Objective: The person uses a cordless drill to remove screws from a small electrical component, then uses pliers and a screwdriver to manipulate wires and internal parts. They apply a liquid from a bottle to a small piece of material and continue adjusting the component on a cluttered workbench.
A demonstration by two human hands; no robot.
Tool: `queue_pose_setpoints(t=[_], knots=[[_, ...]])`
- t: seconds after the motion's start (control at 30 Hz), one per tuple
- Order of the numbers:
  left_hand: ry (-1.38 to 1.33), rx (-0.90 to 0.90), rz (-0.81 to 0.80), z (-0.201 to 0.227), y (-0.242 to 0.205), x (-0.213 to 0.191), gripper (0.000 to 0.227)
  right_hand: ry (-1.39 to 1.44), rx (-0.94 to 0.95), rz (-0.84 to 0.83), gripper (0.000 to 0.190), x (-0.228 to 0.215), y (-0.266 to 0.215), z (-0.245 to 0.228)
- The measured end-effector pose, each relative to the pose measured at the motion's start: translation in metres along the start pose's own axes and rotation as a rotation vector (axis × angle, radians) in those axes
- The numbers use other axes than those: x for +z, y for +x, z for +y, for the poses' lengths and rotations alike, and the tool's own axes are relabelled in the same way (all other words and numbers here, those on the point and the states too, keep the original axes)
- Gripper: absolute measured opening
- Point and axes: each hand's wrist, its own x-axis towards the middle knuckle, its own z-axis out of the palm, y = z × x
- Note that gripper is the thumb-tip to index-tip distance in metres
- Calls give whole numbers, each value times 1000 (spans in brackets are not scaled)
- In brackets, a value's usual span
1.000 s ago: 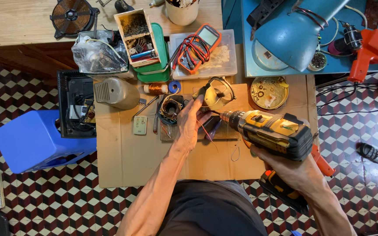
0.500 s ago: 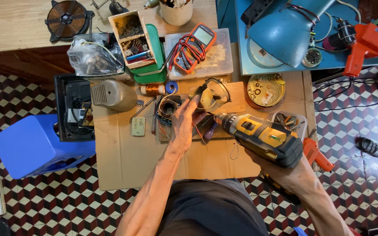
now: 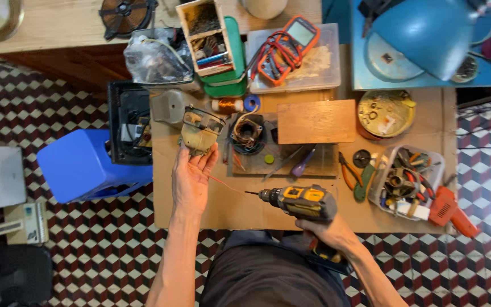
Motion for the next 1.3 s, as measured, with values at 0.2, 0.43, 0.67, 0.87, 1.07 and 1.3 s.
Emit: queue_pose_setpoints(t=[0.2, 0.43, 0.67, 0.87, 1.07, 1.3], knots=[[-42, -110, 89, -1, -45, -39, 43, 271, 49, -392, 30, 103, 113, 4], [-221, -225, 87, -52, -49, -65, 45, 105, -215, -352, 34, 193, 209, 16], [-365, -251, -57, -96, -27, -60, 49, 27, -121, -221, 34, 171, 183, 34], [-407, -342, -75, -79, -3, -17, 44, -88, -270, 110, 35, 70, 128, -53], [-575, -207, -337, -62, 19, 19, 42, -121, -603, 599, 31, -33, 120, -212], [-468, -230, -19, -80, 36, 24, 51, -683, -1113, 936, 21, -88, 225, -410]])
